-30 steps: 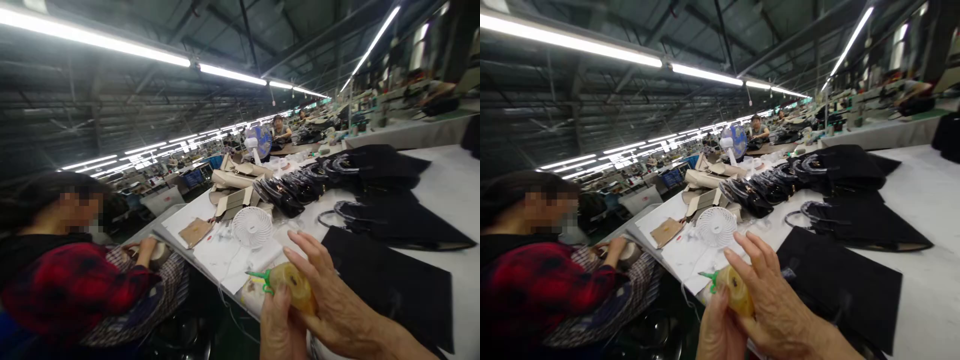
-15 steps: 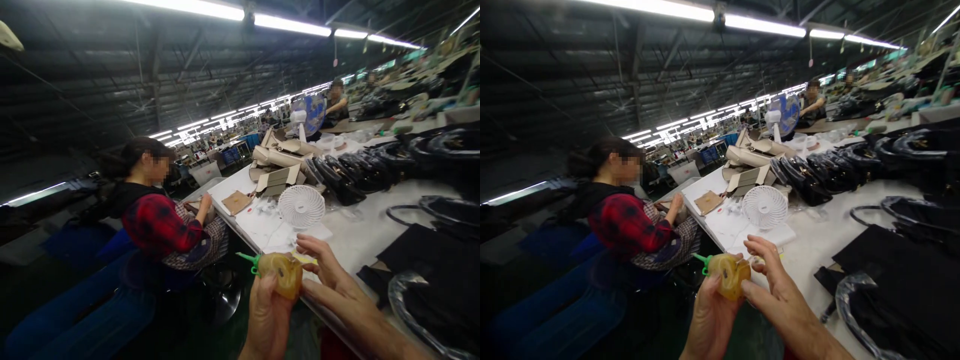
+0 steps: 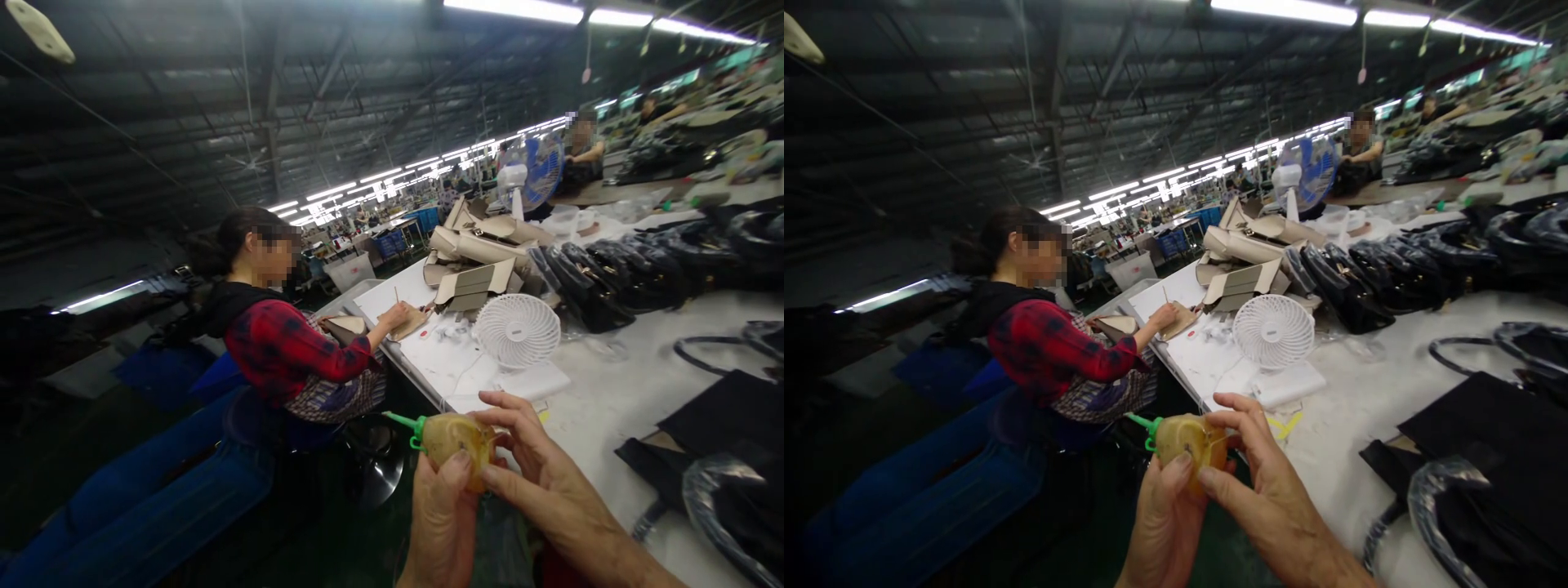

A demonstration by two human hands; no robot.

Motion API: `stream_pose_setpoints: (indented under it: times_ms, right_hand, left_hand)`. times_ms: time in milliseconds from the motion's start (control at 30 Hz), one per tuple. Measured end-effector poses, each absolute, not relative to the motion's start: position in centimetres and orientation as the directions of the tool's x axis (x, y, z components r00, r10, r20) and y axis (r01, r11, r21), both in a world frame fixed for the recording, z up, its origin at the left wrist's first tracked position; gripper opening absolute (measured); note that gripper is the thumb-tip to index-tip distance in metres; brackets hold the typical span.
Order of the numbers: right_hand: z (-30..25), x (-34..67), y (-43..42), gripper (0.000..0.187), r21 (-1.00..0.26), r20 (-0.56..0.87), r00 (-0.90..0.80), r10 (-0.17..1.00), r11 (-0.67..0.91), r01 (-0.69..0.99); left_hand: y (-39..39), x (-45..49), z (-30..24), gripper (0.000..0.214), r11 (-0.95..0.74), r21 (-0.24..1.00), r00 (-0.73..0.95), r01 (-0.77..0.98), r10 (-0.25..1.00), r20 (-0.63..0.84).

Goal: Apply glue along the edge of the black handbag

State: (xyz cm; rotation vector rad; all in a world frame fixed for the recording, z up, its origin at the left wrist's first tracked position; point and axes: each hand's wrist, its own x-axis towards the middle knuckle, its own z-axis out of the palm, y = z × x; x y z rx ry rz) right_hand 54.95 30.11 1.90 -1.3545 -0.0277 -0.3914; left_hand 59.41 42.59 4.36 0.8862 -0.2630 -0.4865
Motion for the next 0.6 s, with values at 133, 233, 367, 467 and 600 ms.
stream_pose_setpoints:
  times_ms: [133,233,367,467,600]
  right_hand:
    - [2.0,55.3,30.5,0.029,-0.951,0.263,0.927,-0.266,0.090,0.296]
    - [1.8,55.8,30.6,0.027,-0.951,0.269,0.926,-0.266,0.079,0.299]
    - [0.8,56.6,30.5,0.028,-0.942,0.278,0.924,-0.263,0.114,0.316]
    - [0.1,57.2,30.3,0.035,-0.935,0.243,0.934,-0.261,0.193,0.297]
    - [0.2,58.0,30.3,0.048,-0.914,0.164,0.935,-0.315,0.307,0.264]
  left_hand:
    - [43.1,59.5,3.6,0.041,0.525,0.799,0.905,0.292,-0.423,-0.053]
    - [43.1,59.5,3.3,0.042,0.538,0.791,0.925,0.291,-0.371,-0.088]
    - [42.8,59.9,2.5,0.040,0.578,0.764,0.936,0.289,-0.339,-0.098]
    - [42.6,60.6,1.6,0.041,0.597,0.740,0.937,0.310,-0.323,-0.132]
    - [42.4,61.4,0.5,0.047,0.648,0.691,0.941,0.318,-0.304,-0.148]
